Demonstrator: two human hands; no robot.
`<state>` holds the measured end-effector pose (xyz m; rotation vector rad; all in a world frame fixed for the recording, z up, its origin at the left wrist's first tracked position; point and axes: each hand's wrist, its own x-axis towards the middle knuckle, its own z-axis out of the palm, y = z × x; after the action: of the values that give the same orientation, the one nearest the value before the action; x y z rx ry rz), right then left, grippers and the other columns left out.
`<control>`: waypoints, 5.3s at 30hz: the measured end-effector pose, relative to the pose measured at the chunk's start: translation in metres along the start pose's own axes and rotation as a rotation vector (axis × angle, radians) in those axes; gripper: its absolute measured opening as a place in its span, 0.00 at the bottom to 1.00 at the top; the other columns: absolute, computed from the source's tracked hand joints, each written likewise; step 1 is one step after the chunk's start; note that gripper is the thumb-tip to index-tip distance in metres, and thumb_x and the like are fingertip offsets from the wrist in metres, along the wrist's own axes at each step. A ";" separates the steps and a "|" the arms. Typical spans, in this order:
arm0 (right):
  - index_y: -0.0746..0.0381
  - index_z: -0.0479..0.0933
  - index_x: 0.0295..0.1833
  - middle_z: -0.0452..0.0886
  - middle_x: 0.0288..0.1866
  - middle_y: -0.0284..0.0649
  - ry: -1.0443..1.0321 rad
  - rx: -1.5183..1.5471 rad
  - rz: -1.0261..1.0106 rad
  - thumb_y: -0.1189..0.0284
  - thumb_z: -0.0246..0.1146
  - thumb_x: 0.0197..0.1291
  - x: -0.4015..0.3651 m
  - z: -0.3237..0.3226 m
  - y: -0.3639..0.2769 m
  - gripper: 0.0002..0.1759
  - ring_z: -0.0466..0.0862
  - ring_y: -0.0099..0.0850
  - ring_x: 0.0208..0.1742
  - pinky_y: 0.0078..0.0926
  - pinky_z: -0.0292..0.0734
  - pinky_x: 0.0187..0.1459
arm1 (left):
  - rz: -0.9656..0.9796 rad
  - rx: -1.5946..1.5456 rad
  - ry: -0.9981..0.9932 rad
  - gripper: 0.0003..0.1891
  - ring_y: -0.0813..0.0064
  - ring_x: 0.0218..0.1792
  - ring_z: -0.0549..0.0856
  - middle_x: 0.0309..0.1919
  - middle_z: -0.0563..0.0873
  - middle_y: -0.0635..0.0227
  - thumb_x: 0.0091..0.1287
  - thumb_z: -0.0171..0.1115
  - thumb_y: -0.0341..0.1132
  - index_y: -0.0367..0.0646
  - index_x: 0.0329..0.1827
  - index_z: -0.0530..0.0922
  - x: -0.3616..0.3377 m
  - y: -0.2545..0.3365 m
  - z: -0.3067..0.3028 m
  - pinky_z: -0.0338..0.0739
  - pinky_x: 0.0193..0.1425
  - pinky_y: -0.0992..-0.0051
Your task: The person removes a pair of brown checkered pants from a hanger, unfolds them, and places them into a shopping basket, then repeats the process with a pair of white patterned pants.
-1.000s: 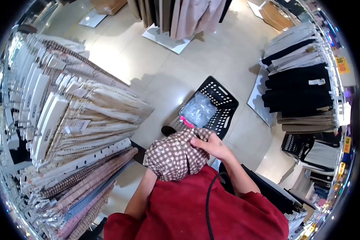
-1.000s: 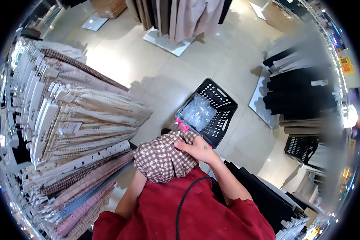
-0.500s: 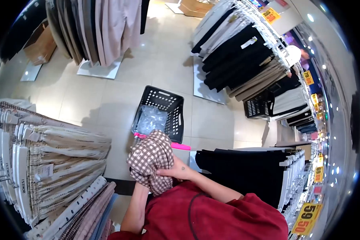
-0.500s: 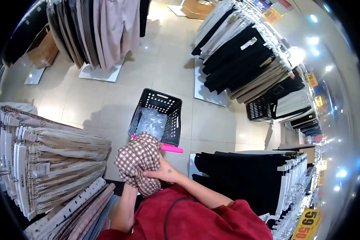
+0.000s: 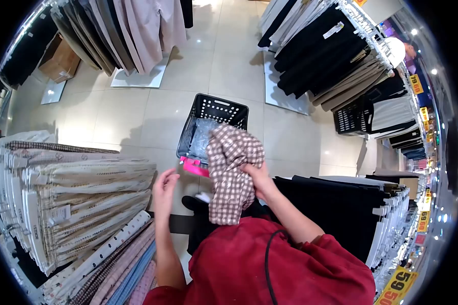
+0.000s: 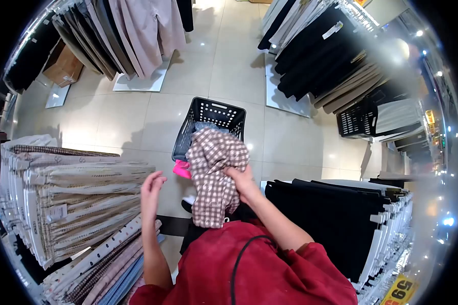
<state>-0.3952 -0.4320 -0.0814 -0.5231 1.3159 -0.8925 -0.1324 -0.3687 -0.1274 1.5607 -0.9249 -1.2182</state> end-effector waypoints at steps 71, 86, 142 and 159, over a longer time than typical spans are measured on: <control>0.61 0.64 0.59 0.73 0.39 0.35 -1.066 -1.079 -0.409 0.80 0.57 0.59 0.073 0.058 0.121 0.22 0.73 0.21 0.38 0.15 0.72 0.36 | -0.088 0.282 0.691 0.14 0.64 0.35 0.85 0.36 0.84 0.58 0.65 0.56 0.36 0.42 0.52 0.75 -0.249 -0.158 -0.033 0.78 0.38 0.68; 0.67 0.64 0.63 0.70 0.58 0.54 -1.052 -1.459 -0.974 0.72 0.65 0.51 -0.015 0.159 0.147 0.33 0.72 0.50 0.58 0.41 0.67 0.59 | -0.482 -0.068 1.170 0.34 0.73 0.36 0.79 0.46 0.78 0.61 0.60 0.65 0.35 0.45 0.70 0.61 -0.456 -0.230 -0.031 0.76 0.42 0.72; 0.64 0.74 0.48 0.77 0.43 0.32 -1.560 -0.451 -0.060 0.71 0.52 0.68 -0.228 0.480 0.255 0.10 0.74 0.20 0.46 0.17 0.68 0.50 | -0.111 -0.109 2.132 0.10 0.85 0.31 0.73 0.26 0.77 0.76 0.52 0.51 0.18 0.36 0.36 0.75 -0.498 -0.114 -0.162 0.68 0.35 0.83; 0.60 0.73 0.48 0.74 0.34 0.25 -1.656 -0.605 -0.062 0.70 0.47 0.67 -0.228 0.454 0.254 0.11 0.66 0.11 0.28 0.09 0.57 0.28 | -0.264 -0.071 1.703 0.18 0.75 0.40 0.81 0.35 0.83 0.65 0.50 0.66 0.29 0.35 0.45 0.76 -0.483 -0.068 -0.150 0.74 0.47 0.74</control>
<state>0.1079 -0.1709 -0.0454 -1.3582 -0.0339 0.1146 -0.0953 0.1333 -0.0429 1.9298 0.4507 0.2096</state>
